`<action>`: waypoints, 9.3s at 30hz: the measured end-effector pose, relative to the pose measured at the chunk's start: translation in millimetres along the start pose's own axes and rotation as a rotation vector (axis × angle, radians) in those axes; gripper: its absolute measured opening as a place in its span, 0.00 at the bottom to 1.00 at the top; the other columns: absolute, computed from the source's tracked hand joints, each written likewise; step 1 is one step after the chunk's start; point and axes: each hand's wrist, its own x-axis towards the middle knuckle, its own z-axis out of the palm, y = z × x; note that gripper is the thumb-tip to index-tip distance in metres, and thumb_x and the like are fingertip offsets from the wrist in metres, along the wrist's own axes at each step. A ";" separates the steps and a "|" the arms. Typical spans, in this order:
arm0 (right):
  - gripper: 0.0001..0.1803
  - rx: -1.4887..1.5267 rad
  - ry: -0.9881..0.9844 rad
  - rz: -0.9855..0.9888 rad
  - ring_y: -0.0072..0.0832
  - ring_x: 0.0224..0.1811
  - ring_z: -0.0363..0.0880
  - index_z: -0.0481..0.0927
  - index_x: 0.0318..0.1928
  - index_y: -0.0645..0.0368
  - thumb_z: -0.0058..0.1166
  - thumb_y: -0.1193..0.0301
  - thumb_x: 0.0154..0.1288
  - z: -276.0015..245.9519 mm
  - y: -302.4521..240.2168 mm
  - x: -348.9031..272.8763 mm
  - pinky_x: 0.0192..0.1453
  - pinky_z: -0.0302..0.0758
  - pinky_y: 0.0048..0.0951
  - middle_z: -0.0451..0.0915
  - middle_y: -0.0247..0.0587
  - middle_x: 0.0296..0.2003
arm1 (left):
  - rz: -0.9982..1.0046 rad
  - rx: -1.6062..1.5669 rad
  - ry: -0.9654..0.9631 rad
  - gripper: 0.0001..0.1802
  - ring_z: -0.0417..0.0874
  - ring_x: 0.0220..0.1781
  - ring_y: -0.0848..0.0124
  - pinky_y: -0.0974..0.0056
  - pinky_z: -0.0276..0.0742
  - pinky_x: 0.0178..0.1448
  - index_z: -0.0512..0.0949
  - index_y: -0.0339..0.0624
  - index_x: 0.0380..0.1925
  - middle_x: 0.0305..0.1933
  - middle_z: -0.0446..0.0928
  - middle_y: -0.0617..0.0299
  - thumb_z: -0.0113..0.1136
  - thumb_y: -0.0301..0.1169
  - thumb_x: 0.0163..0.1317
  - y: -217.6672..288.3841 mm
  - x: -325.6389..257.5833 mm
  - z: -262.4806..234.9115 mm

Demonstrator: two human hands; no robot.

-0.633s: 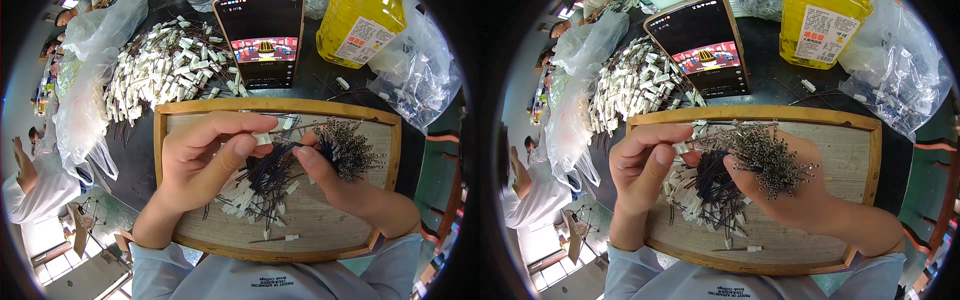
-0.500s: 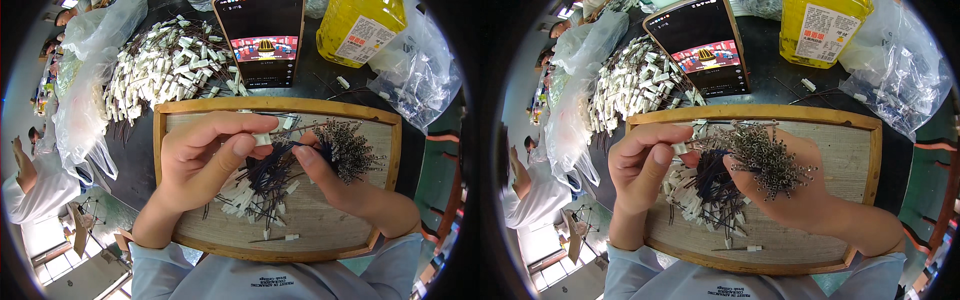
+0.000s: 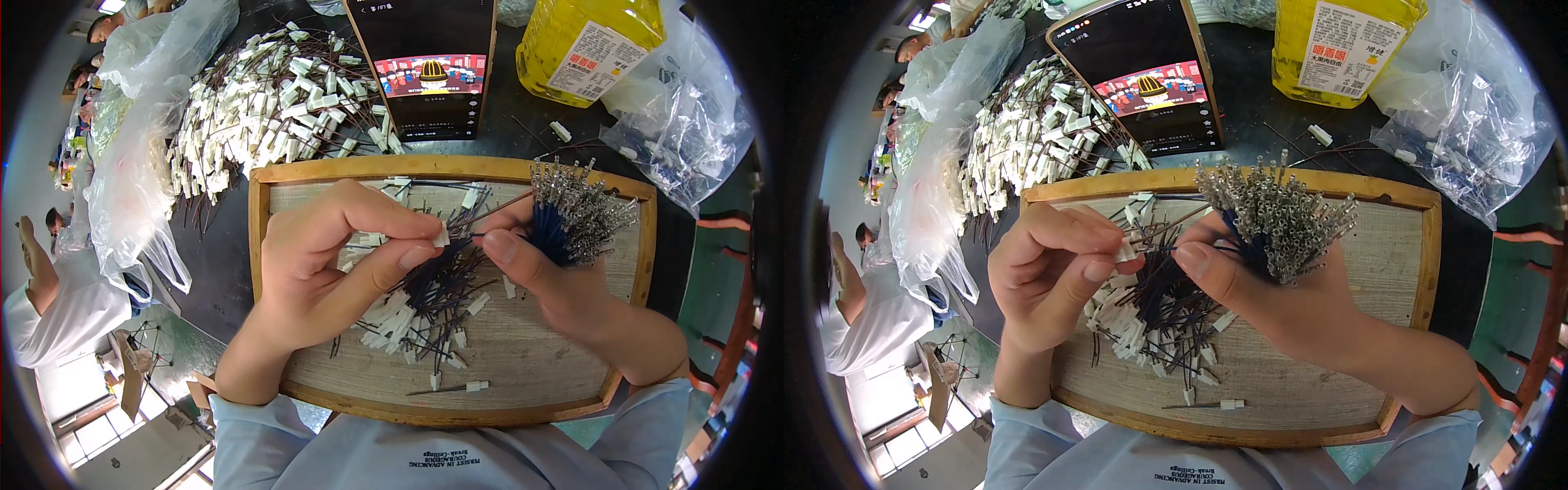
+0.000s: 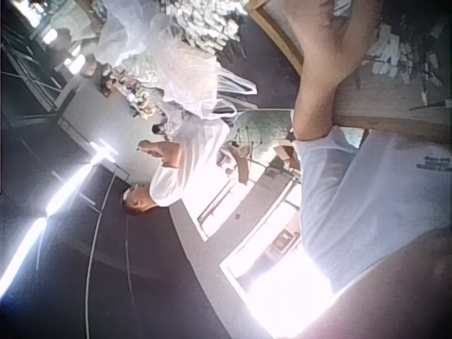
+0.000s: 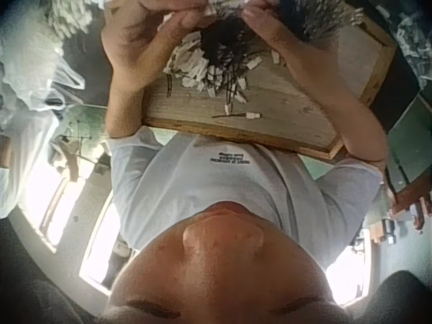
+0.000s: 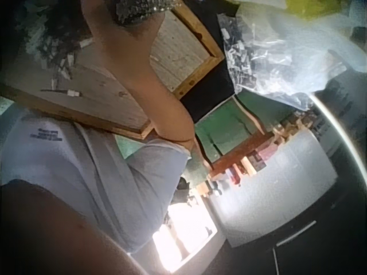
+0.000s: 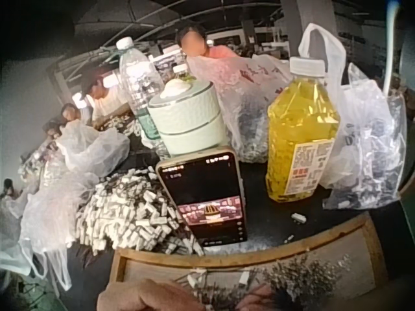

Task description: The person assembles small electronic wire harnesses by hand, inserting wires into plastic connectors.

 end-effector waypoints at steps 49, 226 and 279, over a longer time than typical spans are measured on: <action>0.15 -0.184 -1.172 -0.139 0.22 0.50 0.75 0.77 0.47 0.56 0.59 0.72 0.58 -13.4 16.6 -2.2 0.53 0.74 0.25 0.78 0.35 0.45 | 0.438 0.851 -0.318 0.18 0.69 0.17 0.73 0.67 0.63 0.14 0.66 0.46 0.18 0.21 0.61 0.65 0.62 0.42 0.50 68.0 11.5 53.1; 0.14 -0.206 -0.377 -0.466 0.20 0.33 0.79 0.77 0.42 0.63 0.58 0.80 0.52 -10.9 16.0 1.4 0.37 0.73 0.23 0.80 0.38 0.32 | -0.347 -0.013 0.320 0.19 0.59 0.17 0.87 0.81 0.52 0.20 0.69 0.34 0.43 0.25 0.66 0.70 0.42 0.41 0.71 16.2 9.8 -8.5; 0.06 0.487 -0.082 0.303 0.09 0.13 0.57 0.79 0.37 0.61 0.60 0.73 0.60 0.2 13.0 -2.1 0.16 0.48 0.17 0.70 0.26 0.16 | 0.328 0.672 -0.086 0.19 0.73 0.18 0.67 0.65 0.67 0.18 0.72 0.34 0.41 0.21 0.69 0.61 0.64 0.20 0.47 -5.1 4.3 24.0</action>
